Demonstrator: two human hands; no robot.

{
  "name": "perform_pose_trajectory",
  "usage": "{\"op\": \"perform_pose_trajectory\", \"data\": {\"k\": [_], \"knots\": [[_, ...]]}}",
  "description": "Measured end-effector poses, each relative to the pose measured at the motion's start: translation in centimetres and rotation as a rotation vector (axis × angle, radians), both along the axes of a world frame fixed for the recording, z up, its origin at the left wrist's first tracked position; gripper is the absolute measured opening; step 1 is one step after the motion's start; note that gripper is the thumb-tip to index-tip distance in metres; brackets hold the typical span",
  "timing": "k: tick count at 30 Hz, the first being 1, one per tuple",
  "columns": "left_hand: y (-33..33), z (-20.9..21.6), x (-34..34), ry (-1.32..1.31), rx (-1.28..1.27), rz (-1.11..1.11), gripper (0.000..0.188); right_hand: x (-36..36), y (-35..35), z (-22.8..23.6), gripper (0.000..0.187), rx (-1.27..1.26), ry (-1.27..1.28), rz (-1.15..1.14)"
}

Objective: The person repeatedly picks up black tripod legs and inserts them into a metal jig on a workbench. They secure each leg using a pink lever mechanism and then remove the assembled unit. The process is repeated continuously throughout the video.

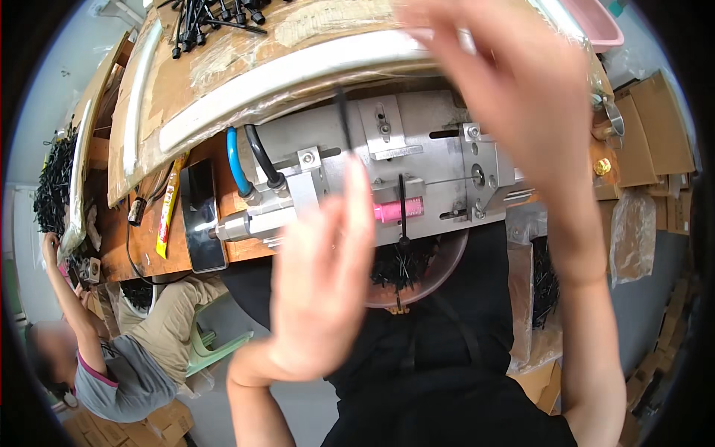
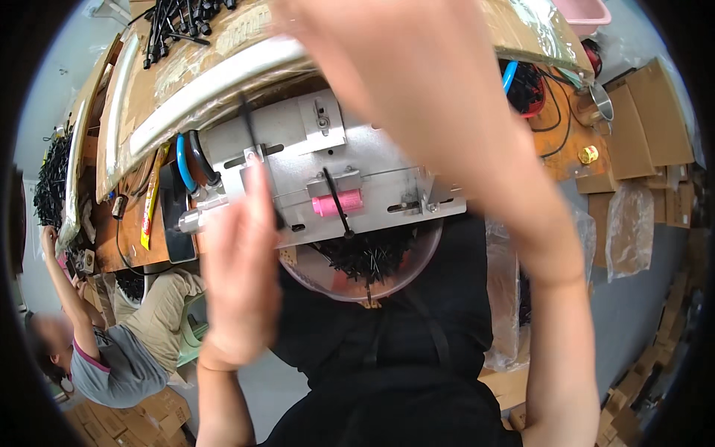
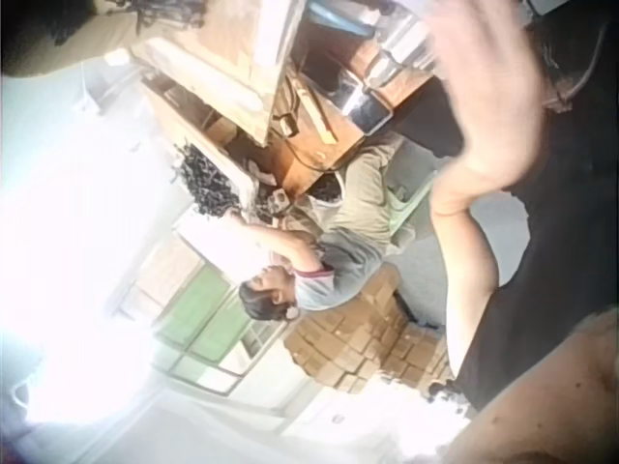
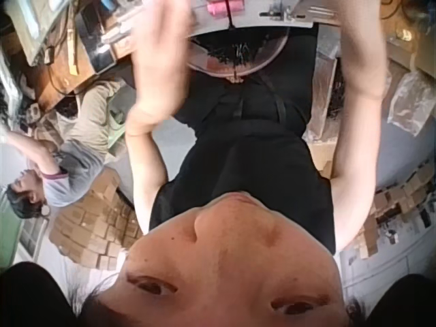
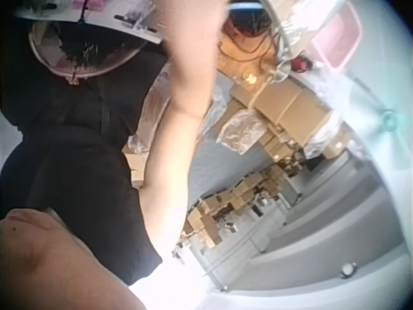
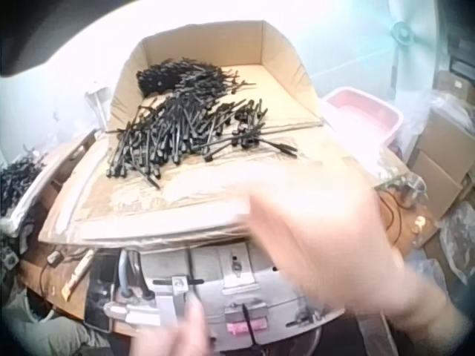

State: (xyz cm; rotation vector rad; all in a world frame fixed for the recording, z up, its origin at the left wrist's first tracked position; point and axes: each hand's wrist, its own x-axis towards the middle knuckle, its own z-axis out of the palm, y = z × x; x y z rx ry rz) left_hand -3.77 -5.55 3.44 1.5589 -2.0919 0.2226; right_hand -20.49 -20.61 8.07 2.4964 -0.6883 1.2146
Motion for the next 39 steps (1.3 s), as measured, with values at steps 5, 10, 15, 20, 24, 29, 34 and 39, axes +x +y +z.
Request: {"op": "perform_pose_trajectory", "data": {"k": [5,10,15,20,24,29,34,39], "knots": [[2.9,-3.6,-5.0,-0.091,0.176,-0.010,0.064,6.5,-10.8,5.2,0.016,0.243,0.418,-0.273],[2.0,-4.6,-5.4,-0.114,0.229,0.040,0.065,7.8,-12.0,6.6,0.015,0.335,0.549,-0.119],[1.8,-4.3,-5.5,-0.117,0.217,0.040,0.066,4.7,-8.3,9.1,0.021,0.661,0.077,-0.025],[1.8,-4.2,-5.1,-0.122,0.236,0.026,0.066,0.4,-3.9,6.7,0.038,0.331,-0.252,0.056],[1.3,-2.5,-4.9,-0.086,0.230,-0.057,0.062,-8.0,-2.5,4.7,0.020,0.457,-0.284,0.063],[-8.6,2.7,-1.2,0.034,-0.140,-0.036,0.053,-5.4,7.7,-2.2,0.028,0.704,-0.307,0.315],[-19.4,5.8,1.8,0.022,-0.147,-0.019,0.014,-2.9,13.5,-9.4,0.051,0.607,-0.221,0.209],[-21.0,6.2,3.1,0.084,0.183,-0.137,0.020,-1.9,13.7,-11.5,0.065,0.629,-0.128,0.078]]}}
